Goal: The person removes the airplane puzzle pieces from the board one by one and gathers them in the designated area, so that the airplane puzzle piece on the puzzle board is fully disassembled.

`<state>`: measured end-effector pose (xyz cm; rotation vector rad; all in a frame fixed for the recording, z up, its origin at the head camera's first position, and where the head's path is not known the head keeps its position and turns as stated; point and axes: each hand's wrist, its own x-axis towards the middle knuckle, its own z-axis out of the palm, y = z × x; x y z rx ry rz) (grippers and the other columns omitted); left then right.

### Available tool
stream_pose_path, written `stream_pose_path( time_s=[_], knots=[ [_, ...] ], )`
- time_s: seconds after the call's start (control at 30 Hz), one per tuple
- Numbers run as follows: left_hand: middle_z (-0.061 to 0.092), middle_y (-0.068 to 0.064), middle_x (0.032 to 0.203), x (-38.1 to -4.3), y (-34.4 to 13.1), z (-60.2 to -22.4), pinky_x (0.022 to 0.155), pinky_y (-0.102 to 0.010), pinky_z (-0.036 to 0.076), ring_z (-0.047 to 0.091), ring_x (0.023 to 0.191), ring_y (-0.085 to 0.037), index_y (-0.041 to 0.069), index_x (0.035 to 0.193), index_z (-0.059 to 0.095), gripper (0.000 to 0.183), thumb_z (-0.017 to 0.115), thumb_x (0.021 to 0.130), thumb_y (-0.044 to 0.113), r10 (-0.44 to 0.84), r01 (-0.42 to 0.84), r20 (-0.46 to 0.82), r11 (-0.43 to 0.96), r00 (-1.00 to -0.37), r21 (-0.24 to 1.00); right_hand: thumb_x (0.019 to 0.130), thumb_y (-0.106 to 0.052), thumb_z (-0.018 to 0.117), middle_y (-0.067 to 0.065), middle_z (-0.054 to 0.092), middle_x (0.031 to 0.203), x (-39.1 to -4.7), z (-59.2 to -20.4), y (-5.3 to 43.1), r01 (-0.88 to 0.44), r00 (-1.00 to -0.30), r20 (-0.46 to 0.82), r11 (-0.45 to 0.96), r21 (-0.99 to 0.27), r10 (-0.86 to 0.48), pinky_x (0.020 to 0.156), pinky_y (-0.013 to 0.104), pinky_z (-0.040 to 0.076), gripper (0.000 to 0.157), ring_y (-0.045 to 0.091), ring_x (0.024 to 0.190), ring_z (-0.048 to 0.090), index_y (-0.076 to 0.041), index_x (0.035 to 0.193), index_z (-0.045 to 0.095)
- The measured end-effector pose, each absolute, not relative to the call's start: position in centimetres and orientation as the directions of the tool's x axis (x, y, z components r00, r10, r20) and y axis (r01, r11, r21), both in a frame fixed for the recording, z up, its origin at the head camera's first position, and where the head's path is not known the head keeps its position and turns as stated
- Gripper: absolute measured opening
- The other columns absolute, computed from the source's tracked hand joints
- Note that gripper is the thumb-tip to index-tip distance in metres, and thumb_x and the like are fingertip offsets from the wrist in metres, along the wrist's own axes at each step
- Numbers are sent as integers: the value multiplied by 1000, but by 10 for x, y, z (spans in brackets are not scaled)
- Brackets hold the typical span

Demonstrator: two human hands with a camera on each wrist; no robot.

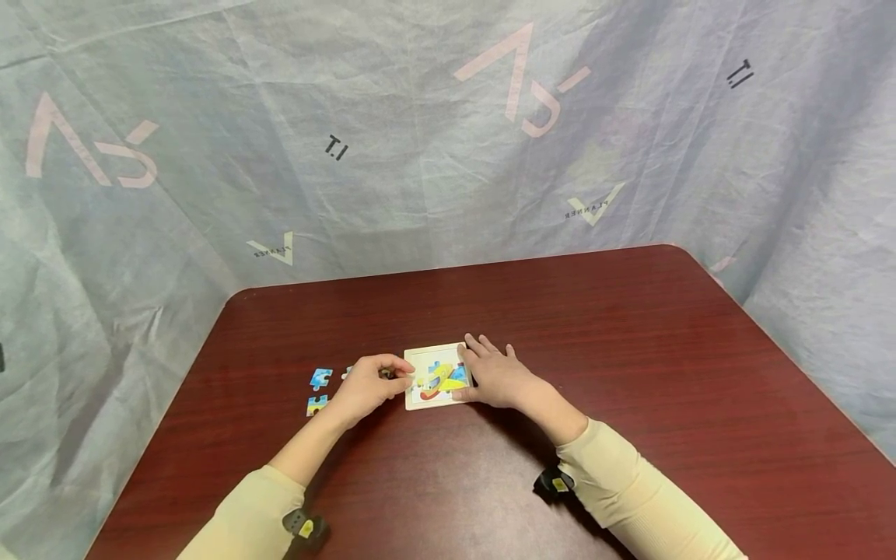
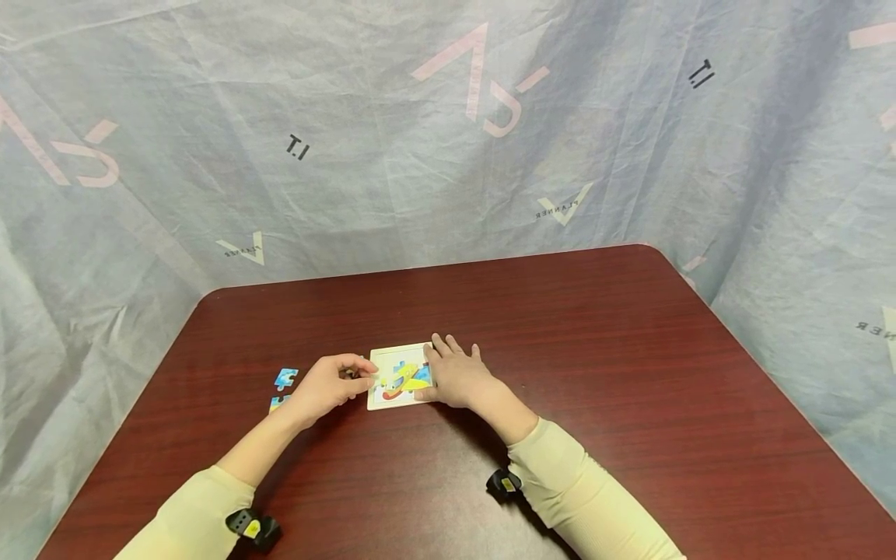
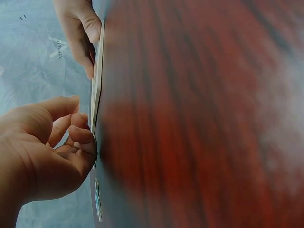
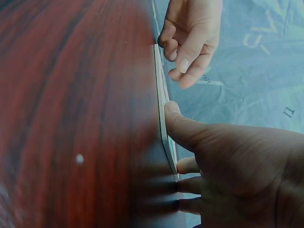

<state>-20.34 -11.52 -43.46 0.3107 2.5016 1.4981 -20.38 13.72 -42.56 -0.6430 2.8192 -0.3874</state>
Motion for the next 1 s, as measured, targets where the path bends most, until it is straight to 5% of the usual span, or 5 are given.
stream_pose_path(
  time_s=[1.0],
  knots=[
    [64,-3,92,-211,-84,-434,61,-29,43,52,77,-19,4,109,74,21,76,88,5,329,106,-58,459,-942,882,92,-53,68,17,20,165,-203,-426,137,-367,-885,-169,874,-319,-434,114,68,18,90,35,152,16,-7,159,30]
  ],
)
